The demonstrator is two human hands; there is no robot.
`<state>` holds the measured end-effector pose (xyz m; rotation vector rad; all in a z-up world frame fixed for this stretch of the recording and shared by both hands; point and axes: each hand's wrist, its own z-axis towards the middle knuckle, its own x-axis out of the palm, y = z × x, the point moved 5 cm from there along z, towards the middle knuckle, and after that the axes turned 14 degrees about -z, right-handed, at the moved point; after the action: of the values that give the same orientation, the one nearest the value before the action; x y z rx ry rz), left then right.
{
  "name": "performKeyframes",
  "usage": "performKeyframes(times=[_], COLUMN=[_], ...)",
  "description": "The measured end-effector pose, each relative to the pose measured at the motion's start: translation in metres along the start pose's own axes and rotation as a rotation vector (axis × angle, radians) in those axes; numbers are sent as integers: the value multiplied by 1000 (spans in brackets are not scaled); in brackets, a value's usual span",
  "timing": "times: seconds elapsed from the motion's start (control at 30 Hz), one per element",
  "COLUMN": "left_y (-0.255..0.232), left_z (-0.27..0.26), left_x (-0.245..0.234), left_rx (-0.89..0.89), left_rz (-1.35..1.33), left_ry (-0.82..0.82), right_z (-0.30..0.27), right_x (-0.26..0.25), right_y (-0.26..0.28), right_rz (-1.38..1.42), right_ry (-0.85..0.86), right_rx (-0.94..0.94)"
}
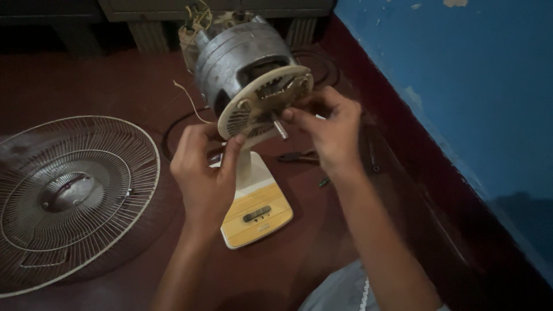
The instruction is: The person disassembles and reassembles an electric fan. They remove the rear grill and motor housing, then reattach the rear grill to the motor shaft and secure it with a screwdriver.
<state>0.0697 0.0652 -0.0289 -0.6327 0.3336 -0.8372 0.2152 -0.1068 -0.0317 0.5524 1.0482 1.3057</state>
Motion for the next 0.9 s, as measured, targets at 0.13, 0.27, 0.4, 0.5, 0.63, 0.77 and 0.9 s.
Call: performKeyframes(times=[0.13,0.27,0.4,0.5,0.63,0.77,0.9], left_y=[3,5,6,9,4,7,11], left_z=[0,-1,-3,-2,-6,-8,-11], left_x=[2,3,3,7,6,7,10], left_rx=[-51,-83,-79,-145,-125,-172,-121], left_rz=[-27,-32,19,-35,-75,-86,-37], left_ry=[-13,-19,-23,-14,-47,-67,-76], right_z=[13,10,10,8,6,-2,-56], right_x=[4,11,10,8,-4,-23,-57], right_y=[-13,-17,-16,-19,-63,-184,-361], right_rz=[293,349,337,330,298,213,155], right_ry=[69,65,69,96,23,20,27], right_rx=[125,69,-10,-8,42,268,765])
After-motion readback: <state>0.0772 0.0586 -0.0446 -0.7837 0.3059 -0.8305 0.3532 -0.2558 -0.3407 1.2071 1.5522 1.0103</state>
